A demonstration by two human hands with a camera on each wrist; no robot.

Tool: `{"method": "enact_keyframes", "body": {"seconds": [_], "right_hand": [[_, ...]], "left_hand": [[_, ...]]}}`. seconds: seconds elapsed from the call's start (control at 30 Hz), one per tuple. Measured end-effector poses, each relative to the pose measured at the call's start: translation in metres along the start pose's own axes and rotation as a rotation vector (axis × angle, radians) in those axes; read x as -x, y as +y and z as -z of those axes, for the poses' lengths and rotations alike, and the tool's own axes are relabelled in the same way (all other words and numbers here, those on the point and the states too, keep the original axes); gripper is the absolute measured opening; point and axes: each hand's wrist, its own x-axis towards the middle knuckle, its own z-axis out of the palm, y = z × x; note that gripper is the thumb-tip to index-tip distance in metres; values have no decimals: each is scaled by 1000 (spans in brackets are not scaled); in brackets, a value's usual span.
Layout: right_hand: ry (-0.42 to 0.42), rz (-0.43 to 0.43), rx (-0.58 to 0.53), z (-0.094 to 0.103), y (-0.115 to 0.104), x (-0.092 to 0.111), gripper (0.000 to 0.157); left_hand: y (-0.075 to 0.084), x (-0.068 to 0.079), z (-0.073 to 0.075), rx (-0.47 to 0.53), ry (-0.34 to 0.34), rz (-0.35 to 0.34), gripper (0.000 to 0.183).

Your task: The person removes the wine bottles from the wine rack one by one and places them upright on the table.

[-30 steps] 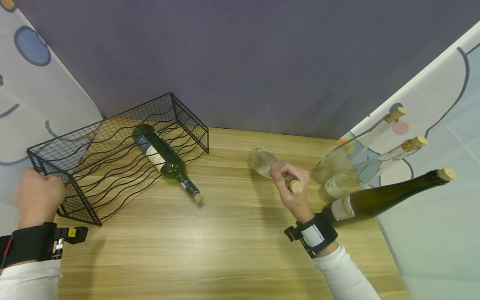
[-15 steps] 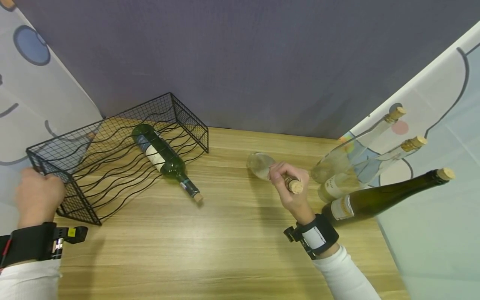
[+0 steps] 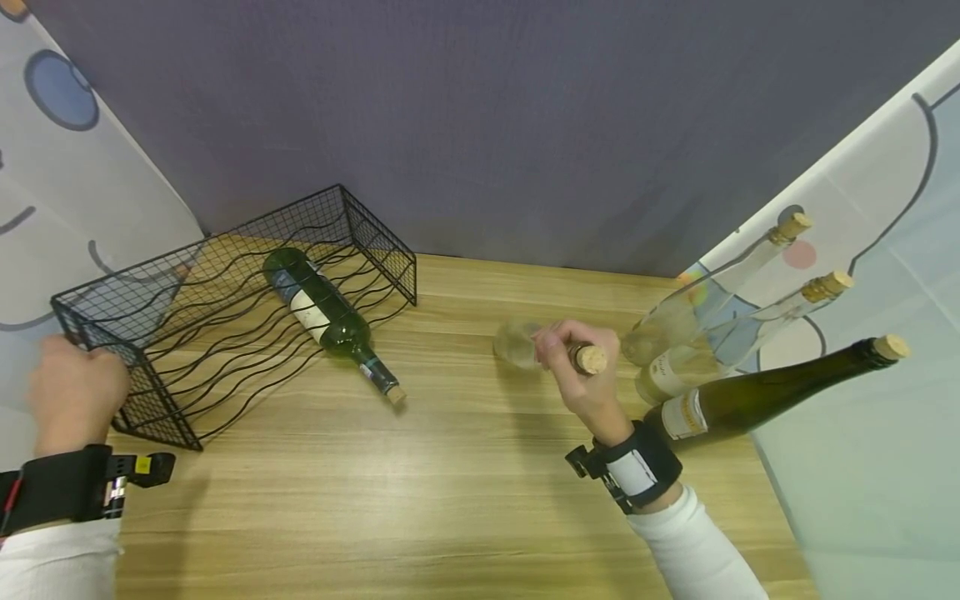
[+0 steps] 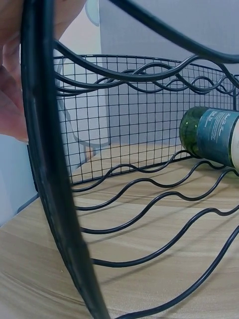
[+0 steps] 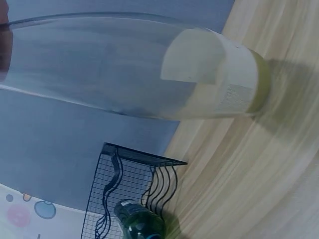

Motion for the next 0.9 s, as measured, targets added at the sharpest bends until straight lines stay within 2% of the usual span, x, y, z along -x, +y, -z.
{"method": "enact_keyframes", "body": {"seconds": [0.2,0.63,0.9], "right_hand": [[58,-72,19,0,-2,-4,29],[192,-183,-93,3,-3,-15,38],[206,-241,-117,4,-2,-22,36]], "left_hand": [[0,-2,0,-4,-7,12,60],[4,5,-1,-1,10,11,60],[4,4,-1,8,12,13,59]]}}
